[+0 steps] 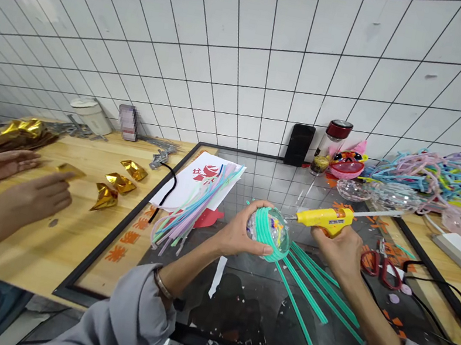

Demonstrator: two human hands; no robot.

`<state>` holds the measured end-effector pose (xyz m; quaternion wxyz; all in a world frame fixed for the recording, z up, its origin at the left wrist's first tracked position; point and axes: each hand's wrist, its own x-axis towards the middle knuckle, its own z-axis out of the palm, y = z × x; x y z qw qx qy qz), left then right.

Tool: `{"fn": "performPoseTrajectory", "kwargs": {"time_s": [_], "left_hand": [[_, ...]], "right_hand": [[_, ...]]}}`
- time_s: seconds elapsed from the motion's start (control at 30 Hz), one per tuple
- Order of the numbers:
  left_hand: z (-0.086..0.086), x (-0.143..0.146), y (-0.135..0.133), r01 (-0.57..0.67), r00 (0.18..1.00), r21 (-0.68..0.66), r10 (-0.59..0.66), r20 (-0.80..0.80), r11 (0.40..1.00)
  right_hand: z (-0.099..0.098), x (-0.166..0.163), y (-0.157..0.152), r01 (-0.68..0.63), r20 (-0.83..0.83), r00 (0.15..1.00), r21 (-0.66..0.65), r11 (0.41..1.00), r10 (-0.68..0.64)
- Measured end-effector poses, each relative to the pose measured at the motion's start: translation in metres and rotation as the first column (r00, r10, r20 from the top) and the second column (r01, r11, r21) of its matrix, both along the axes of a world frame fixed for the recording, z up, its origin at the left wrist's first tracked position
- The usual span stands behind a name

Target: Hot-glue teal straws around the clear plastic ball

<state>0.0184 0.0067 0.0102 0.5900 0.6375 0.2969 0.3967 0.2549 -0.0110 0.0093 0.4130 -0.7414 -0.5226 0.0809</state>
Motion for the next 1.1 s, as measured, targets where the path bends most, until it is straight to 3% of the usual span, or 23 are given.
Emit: {"fn": "performPoseTrajectory", "kwargs": {"time_s": [0.43, 1.1], "left_hand": [[-0.007, -0.002, 0.002, 0.01, 1.0, 0.035, -0.01, 0.017, 0.999], [-0.007, -0.003, 0.001, -0.009, 1.0, 0.019, 0.009, 0.0, 1.0]], "right_hand": [[0.01, -0.006, -0.003, 0.024, 0.017, 1.0, -0.007, 1.0, -0.024], [0.005, -0.009, -0.004, -0.002, -0.02, 1.0, -0.02, 1.0, 0.002]]}}
